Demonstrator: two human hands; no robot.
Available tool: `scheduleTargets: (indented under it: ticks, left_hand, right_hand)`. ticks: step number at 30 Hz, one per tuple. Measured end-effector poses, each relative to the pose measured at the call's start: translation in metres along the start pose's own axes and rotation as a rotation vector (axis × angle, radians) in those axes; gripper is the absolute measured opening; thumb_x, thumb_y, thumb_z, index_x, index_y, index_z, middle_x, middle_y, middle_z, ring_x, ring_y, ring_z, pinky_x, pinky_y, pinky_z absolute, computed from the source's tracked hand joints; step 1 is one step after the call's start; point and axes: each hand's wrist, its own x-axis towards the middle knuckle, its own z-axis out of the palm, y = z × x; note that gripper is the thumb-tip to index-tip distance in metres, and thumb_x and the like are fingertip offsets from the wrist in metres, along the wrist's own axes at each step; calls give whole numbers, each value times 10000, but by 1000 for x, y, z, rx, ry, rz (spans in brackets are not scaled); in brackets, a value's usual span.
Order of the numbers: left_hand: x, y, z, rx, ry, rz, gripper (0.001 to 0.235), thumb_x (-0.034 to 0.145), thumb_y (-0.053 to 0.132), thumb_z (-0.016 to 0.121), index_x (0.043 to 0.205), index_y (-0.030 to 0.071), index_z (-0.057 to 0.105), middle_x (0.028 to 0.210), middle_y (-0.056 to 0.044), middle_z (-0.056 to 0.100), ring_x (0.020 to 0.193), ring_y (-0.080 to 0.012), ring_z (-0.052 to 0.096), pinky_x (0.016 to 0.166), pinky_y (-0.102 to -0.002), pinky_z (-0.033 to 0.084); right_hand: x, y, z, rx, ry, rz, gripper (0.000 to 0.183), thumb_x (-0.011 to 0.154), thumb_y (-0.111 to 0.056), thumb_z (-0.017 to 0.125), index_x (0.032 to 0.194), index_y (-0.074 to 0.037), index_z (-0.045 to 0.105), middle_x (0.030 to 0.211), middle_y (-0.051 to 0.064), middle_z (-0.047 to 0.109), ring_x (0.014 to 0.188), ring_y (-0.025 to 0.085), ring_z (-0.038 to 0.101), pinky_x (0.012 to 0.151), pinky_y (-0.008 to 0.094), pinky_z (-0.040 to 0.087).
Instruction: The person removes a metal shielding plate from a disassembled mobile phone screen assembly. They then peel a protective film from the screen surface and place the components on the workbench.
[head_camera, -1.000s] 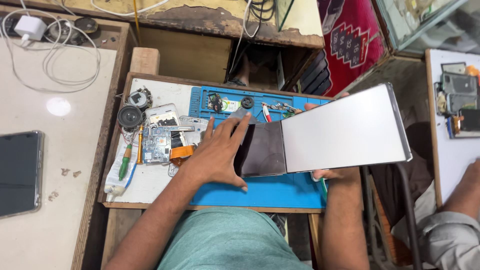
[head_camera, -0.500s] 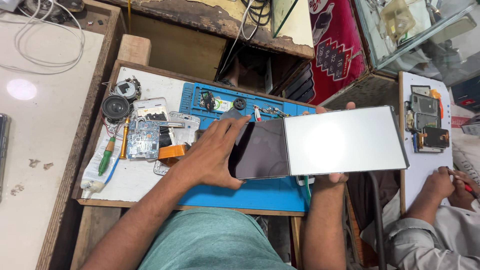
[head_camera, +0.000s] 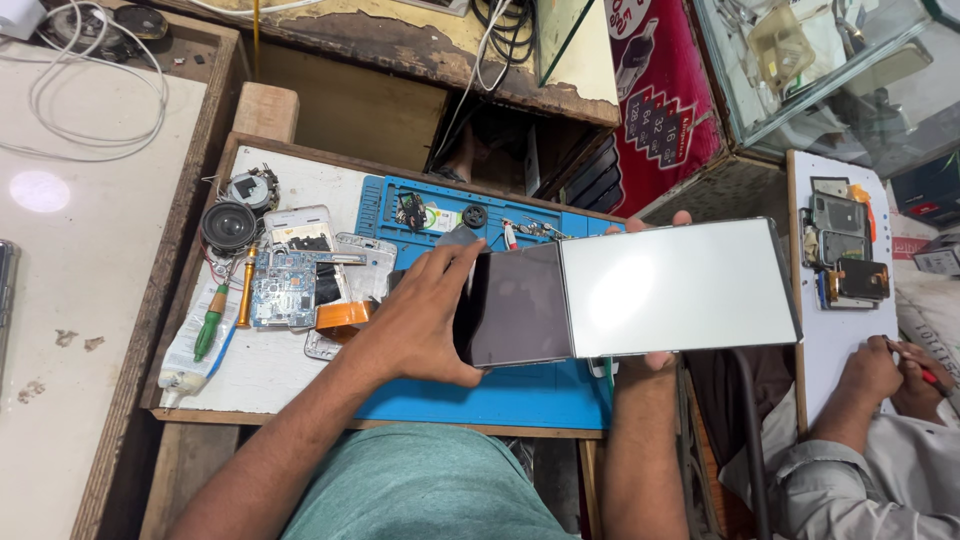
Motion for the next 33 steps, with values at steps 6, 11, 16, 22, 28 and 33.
scheduleTargets:
  ticks: [6, 11, 16, 22, 28, 33]
  left_hand:
    - [-2, 5, -7, -4, -25, -27, 1335, 400, 388, 903, 1521, -24, 305, 1406, -227, 409, 1341, -421, 416, 1096, -489, 421]
    - [-2, 9, -10, -21, -28, -47, 1324, 398, 375, 885, 1523, -24, 313, 1396, -218, 417, 1324, -403, 431, 1088, -460, 431]
    - [-3, 10, -11, -9, -9, -38, 1314, 396, 379, 888, 1518, -20, 332, 1392, -219, 425, 1314, -399, 440, 1103, -458, 414]
    - [-2, 10, -11, -2, -26, -56, 1317, 388, 376, 885, 1517, -17, 331, 1386, -219, 422, 1312, -395, 442, 1094, -454, 422]
    - [-2, 10, -11, -7, -38, -75, 1314, 391, 381, 872, 1525, -4, 332, 1394, -209, 425, 1312, -388, 450, 1086, -455, 435]
    - [-1, 11, -10, 3, -79, -126, 1324, 394, 393, 873, 1532, 10, 314, 1407, -205, 407, 1322, -385, 437, 1065, -466, 451]
  right_hand:
    - [-2, 2, 2, 30, 7, 11, 1376, 590, -464, 1017, 1651, -235, 172, 1590, 200, 454, 1503, 350, 452, 1196, 574, 472]
    - [-1, 1, 4, 61, 32, 14, 1378, 581, -448, 1027, 1643, -244, 173, 1582, 188, 449, 1501, 352, 438, 1200, 578, 456]
    - [0, 0, 5, 55, 42, 11, 1380, 580, -453, 1026, 1645, -240, 174, 1582, 186, 449, 1497, 354, 440, 1198, 579, 458]
    - [0, 1, 6, 56, 50, -1, 1383, 578, -459, 1026, 1646, -236, 176, 1582, 184, 447, 1493, 356, 443, 1195, 581, 460]
    - [1, 3, 6, 46, 56, 3, 1385, 576, -465, 1025, 1647, -232, 178, 1582, 182, 446, 1489, 359, 446, 1193, 584, 462]
    - [-2, 2, 7, 48, 64, 13, 1388, 575, -469, 1024, 1649, -228, 180, 1582, 180, 445, 1485, 361, 449, 1190, 585, 463]
